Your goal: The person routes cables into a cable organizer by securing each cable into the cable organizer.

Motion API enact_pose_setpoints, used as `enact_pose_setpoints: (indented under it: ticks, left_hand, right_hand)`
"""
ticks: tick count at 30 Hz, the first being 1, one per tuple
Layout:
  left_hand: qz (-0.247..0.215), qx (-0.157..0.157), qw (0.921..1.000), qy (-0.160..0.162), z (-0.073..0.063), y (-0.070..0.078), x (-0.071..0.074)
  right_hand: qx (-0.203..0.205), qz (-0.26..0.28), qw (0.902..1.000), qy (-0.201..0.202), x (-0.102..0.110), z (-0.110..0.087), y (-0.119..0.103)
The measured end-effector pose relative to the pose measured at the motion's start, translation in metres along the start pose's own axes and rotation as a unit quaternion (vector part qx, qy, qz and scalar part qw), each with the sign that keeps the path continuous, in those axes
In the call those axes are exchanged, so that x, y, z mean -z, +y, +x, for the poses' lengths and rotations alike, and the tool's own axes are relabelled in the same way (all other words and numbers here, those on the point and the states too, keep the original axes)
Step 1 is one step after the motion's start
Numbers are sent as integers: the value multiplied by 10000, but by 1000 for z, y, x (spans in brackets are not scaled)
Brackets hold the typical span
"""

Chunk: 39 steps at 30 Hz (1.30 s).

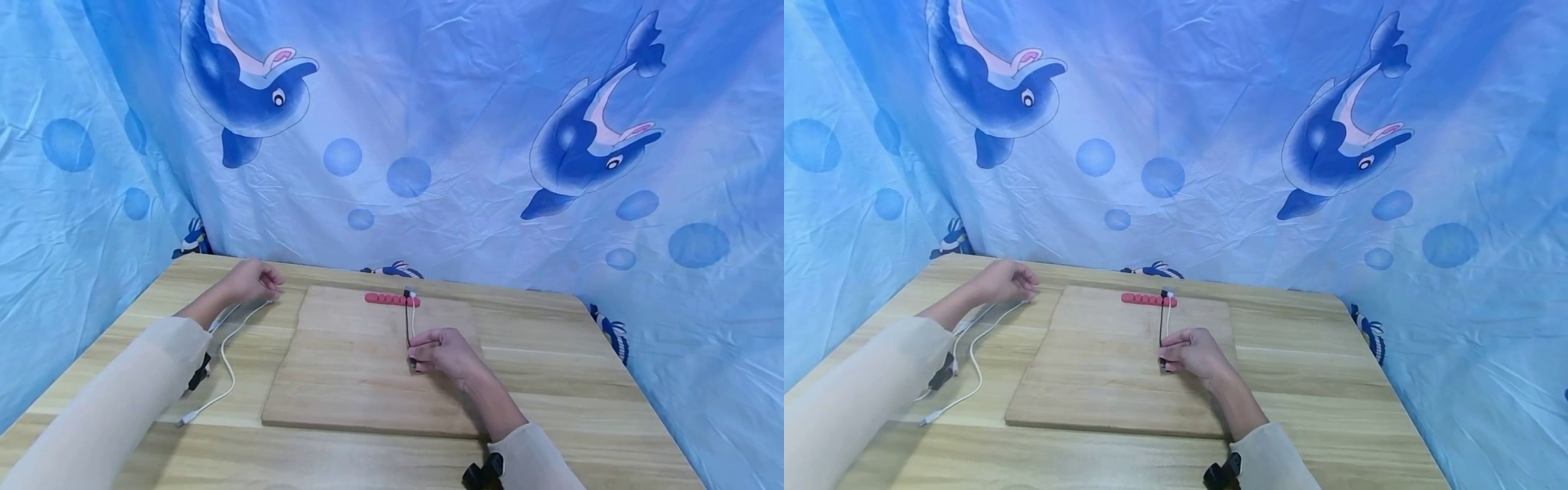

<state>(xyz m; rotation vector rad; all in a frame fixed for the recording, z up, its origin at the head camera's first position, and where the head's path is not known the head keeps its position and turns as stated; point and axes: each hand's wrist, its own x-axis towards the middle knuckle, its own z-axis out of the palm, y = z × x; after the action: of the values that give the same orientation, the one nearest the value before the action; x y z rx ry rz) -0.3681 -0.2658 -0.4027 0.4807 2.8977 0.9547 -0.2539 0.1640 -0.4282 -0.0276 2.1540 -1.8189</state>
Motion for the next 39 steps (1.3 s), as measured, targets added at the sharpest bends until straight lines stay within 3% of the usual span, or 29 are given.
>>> enact_pose_setpoints:
  ticks: [9, 18, 30, 39]
  left_hand:
    - [-87, 339, 9990, -282, -6, -12, 3]
    - [-70, 389, 9981, -482, -6, -17, 2]
    - [106, 250, 9985, -484, -2, -10, 0]
    - [-314, 356, 9974, -550, 3, -6, 1]
  right_hand:
    - [13, 15, 10000, -47, -3, 1, 0]
    - [74, 26, 9999, -83, -5, 1, 2]
    - [57, -37, 10000, 5, -2, 0, 1]
    - [43, -27, 10000, -11, 0, -1, 0]
